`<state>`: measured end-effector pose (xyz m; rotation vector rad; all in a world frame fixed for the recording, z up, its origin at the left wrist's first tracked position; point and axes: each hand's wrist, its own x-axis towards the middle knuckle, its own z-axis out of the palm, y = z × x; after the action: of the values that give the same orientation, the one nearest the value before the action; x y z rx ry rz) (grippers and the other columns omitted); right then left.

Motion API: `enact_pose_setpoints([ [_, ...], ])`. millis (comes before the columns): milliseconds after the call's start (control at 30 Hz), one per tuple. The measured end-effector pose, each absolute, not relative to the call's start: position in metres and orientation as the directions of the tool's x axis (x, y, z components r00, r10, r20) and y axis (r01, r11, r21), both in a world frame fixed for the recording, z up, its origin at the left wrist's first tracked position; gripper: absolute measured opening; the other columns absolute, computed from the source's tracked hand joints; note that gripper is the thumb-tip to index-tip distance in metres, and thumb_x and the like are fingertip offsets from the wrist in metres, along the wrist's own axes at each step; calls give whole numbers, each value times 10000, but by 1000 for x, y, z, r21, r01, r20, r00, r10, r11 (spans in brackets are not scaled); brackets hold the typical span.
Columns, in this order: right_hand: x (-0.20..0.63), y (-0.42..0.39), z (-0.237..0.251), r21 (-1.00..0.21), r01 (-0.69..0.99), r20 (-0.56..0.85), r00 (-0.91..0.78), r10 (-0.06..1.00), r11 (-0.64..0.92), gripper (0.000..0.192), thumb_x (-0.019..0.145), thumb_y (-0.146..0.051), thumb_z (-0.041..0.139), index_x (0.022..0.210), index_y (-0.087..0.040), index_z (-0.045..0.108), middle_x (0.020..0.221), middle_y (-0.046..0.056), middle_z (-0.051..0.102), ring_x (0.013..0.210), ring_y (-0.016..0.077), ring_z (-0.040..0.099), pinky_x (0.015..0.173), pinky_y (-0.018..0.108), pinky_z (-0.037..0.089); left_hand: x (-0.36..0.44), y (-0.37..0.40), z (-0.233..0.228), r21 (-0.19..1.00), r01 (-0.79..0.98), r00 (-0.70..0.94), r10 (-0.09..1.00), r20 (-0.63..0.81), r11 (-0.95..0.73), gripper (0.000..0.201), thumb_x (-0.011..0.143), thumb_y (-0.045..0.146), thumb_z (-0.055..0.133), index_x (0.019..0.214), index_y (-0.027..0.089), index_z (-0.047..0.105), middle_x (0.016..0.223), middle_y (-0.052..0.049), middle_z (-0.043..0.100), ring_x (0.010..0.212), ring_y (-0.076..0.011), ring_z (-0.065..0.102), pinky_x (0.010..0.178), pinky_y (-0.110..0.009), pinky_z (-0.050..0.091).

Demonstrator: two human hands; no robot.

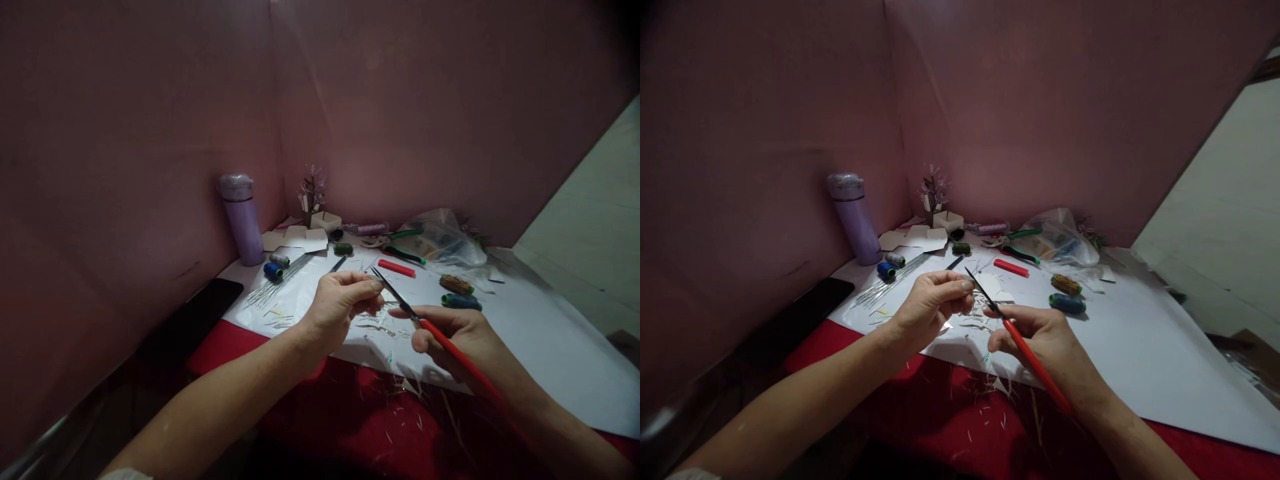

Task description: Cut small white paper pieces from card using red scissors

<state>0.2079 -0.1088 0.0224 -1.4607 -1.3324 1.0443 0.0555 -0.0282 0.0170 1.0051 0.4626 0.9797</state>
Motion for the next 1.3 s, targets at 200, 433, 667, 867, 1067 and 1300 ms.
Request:
enact_pose_setpoints([
  [200,209,-108,19,-965,254,-24,138,990,-59,498,610,-477,695,952,-115,696,460,-72,340,377,54,216,347,210,158,56,-30,19,867,-462,522,847,97,185,178,626,219,729,626,99,597,536,-24,586,483,-82,503,542,-240,364],
  [433,208,-106,15,-966,256,-2,183,983,-50,435,677,-494,675,953,-158,657,446,-95,279,378,50,213,340,194,141,55,-32,21,866,-464,568,813,128,187,163,639,221,730,643,103,617,561,-25,590,522,-86,521,582,-247,379],
  [667,210,-108,9,-983,172,84,146,986,59,307,754,-420,637,958,-192,612,395,-100,327,321,51,250,323,199,176,54,-35,19,886,-453,615,754,232,96,148,667,249,728,682,123,651,587,-22,607,560,-95,530,604,-257,388],
  [867,205,-113,19,-988,55,150,171,974,142,285,748,-423,651,896,-186,593,394,-90,359,314,65,292,315,207,206,54,-36,19,926,-370,632,751,192,75,151,673,269,717,667,135,648,583,-17,608,544,-88,519,592,-252,389],
  [1067,205,-115,13,-983,116,156,123,980,142,196,786,-414,616,790,-220,584,411,-81,358,320,63,288,334,218,184,56,-38,18,936,-343,645,745,172,80,149,666,250,718,641,129,634,556,-12,595,517,-84,510,566,-246,386],
  [1300,202,-118,14,-967,180,197,89,976,178,136,800,-379,601,767,-251,568,447,-62,401,363,83,324,373,247,230,59,-39,13,937,-338,638,753,159,89,183,645,271,741,654,116,644,556,-20,599,522,-93,522,577,-258,401],
])
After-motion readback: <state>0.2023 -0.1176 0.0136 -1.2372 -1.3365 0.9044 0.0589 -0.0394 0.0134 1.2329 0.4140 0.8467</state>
